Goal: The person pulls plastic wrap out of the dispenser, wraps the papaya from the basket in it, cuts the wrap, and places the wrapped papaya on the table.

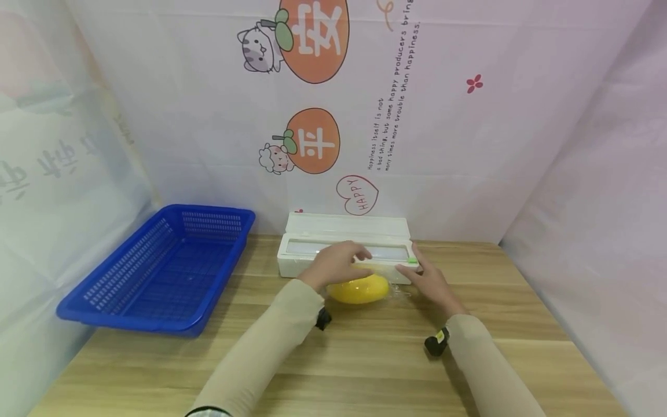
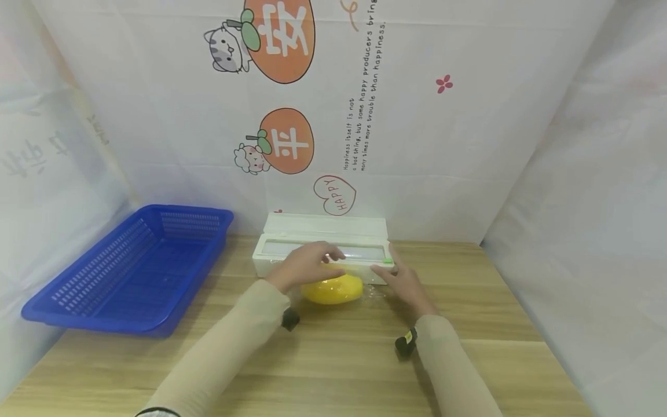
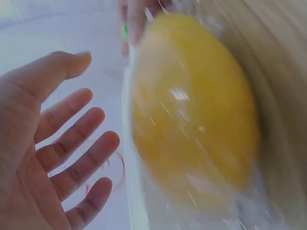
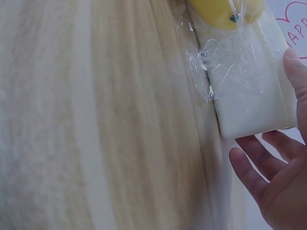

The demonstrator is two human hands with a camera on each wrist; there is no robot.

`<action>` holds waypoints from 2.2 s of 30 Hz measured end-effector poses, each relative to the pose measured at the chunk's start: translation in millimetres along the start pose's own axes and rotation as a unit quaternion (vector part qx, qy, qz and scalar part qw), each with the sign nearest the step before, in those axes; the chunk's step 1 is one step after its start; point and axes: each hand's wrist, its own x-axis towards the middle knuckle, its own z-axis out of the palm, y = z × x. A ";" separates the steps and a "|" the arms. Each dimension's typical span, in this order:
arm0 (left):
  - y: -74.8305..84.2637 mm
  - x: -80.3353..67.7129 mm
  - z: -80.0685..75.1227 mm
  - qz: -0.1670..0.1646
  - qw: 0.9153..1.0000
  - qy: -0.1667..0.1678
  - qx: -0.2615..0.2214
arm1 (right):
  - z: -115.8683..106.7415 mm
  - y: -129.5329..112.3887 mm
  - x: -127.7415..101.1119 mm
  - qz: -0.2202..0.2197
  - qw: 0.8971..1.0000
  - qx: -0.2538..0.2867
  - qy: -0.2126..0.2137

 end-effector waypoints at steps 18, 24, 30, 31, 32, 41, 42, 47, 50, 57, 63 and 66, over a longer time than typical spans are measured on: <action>66.2 76.7 56.8 -0.038 0.997 0.065 0.017 | -3.6 5.7 1.5 -0.026 1.000 -0.013 -0.004; 68.5 87.2 70.5 -0.079 0.992 0.081 0.061 | -2.6 6.0 0.8 -0.029 1.000 -0.003 0.001; 69.3 86.7 72.5 -0.086 0.989 0.092 0.080 | -1.4 3.2 -2.2 -0.030 1.000 0.000 -0.001; 69.4 86.0 71.3 -0.086 0.989 0.092 0.078 | -1.3 2.9 -2.7 -0.028 1.000 0.001 -0.001; 69.5 85.3 69.8 -0.087 0.989 0.090 0.077 | -1.2 2.5 -3.0 -0.026 1.000 0.002 0.000; 72.8 81.1 59.3 -0.102 0.987 0.074 0.100 | -2.5 -0.3 -3.7 -0.022 1.000 0.014 -0.004; 73.1 81.2 59.2 -0.104 0.986 0.075 0.104 | -2.9 -0.3 -3.6 -0.022 1.000 0.014 -0.003; 74.0 81.5 58.5 -0.109 0.987 0.073 0.096 | -3.3 0.2 -3.9 -0.021 1.000 0.019 -0.004; 71.6 82.1 58.7 -0.113 0.987 0.071 0.087 | -2.6 1.0 -3.6 -0.018 1.000 0.016 -0.003; 64.4 83.4 57.8 -0.119 0.990 0.069 0.043 | -2.0 1.6 -1.3 -0.018 1.000 0.008 -0.003; 66.1 83.7 54.5 -0.127 0.987 0.056 0.082 | -2.5 1.9 -0.5 -0.011 1.000 0.011 -0.002; 65.1 83.2 54.7 -0.136 0.984 0.057 0.104 | -1.7 2.2 -0.7 -0.011 1.000 0.020 -0.002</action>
